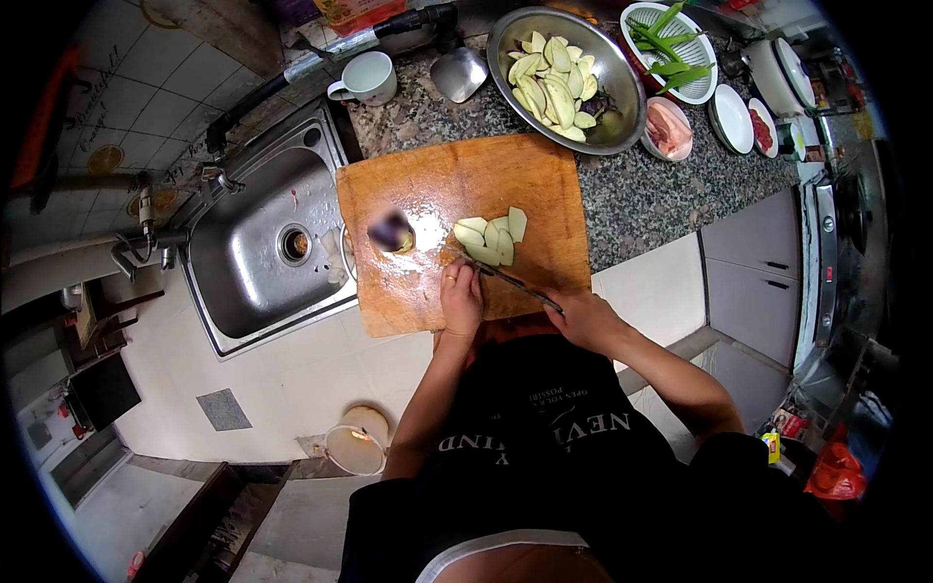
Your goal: The person slices an eggplant on a wooden board using a cleaver, rinses a bunch of green peppers under a faucet, and then slices the peppers on the same board.
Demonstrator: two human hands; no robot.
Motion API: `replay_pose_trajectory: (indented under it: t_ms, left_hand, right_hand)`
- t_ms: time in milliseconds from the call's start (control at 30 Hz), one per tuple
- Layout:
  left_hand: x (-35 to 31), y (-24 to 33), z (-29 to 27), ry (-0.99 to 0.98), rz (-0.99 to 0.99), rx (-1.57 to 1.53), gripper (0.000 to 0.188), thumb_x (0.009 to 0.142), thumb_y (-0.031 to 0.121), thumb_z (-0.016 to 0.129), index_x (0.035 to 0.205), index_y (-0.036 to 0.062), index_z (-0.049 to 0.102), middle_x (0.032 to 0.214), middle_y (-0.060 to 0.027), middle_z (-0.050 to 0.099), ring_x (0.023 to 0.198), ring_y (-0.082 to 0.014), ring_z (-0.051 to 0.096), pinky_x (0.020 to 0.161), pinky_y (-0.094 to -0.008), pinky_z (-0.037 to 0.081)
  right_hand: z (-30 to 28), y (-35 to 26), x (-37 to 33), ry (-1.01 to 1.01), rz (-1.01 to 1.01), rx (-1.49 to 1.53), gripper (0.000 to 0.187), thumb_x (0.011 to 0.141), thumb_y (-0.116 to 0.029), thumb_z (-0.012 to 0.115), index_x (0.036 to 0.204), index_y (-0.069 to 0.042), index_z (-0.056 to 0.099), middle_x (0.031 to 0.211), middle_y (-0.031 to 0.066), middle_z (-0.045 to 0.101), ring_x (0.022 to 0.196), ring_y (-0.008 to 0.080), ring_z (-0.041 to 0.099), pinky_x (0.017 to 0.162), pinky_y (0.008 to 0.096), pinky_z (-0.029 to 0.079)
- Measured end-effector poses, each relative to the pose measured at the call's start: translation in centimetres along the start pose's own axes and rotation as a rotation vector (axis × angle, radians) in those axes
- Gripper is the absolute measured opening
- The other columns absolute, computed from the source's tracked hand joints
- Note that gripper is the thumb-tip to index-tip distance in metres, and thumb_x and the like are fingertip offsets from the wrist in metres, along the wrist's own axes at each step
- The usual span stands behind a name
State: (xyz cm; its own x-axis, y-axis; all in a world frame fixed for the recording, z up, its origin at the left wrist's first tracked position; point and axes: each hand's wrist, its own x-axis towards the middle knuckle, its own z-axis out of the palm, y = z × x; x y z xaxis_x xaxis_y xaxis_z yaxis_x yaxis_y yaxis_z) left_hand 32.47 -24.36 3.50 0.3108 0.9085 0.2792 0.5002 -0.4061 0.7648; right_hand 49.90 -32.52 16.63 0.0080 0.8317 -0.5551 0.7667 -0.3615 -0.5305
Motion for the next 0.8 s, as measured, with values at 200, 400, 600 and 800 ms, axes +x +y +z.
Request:
replay_pose_trajectory:
  t_ms: [200, 400, 600, 800]
  left_hand:
    - [0.2, 0.3, -0.1, -0.001, -0.007, -0.009, 0.007, 0.075, -0.002, 0.058, 0.080, -0.0015, 0.053, 0.089, -0.0168, 0.054, 0.082, -0.0338, 0.053, 0.072, -0.0371, 0.044]
    - [0.0, 0.0, -0.2, -0.053, -0.028, 0.020, 0.007, 0.076, -0.001, 0.057, 0.080, -0.0014, 0.052, 0.089, -0.0173, 0.054, 0.082, -0.0339, 0.053, 0.072, -0.0373, 0.044]
    - [0.7, 1.1, -0.3, -0.034, -0.013, -0.003, 0.016, 0.074, -0.001, 0.058, 0.089, 0.0011, 0.056, 0.096, -0.0158, 0.055, 0.089, -0.0334, 0.052, 0.078, -0.0376, 0.043]
    - [0.4, 1.3, -2.0, -0.157, 0.046, 0.046, 0.019, 0.073, 0.002, 0.062, 0.092, 0.0022, 0.057, 0.098, -0.0127, 0.056, 0.091, -0.0311, 0.051, 0.082, -0.0373, 0.042]
  right_hand:
    - [-0.3, 0.0, 0.0, -0.020, 0.014, 0.062, 0.025, 0.088, -0.023, 0.044, 0.105, -0.008, 0.054, 0.080, 0.0217, 0.061, 0.078, 0.0407, 0.057, 0.070, 0.0491, 0.046]
    - [-0.2, 0.1, 0.4, -0.049, 0.030, 0.002, 0.025, 0.088, -0.023, 0.044, 0.104, -0.007, 0.054, 0.079, 0.0217, 0.061, 0.075, 0.0409, 0.057, 0.068, 0.0492, 0.046]
    - [0.1, 1.1, 0.7, 0.115, -0.109, 0.089, 0.027, 0.087, -0.023, 0.046, 0.107, -0.008, 0.056, 0.078, 0.0226, 0.060, 0.075, 0.0409, 0.058, 0.068, 0.0478, 0.047]
    - [-2.5, 0.2, 0.6, 0.081, -0.021, 0.104, 0.030, 0.086, -0.024, 0.047, 0.108, -0.005, 0.055, 0.079, 0.0230, 0.061, 0.076, 0.0415, 0.057, 0.069, 0.0475, 0.047]
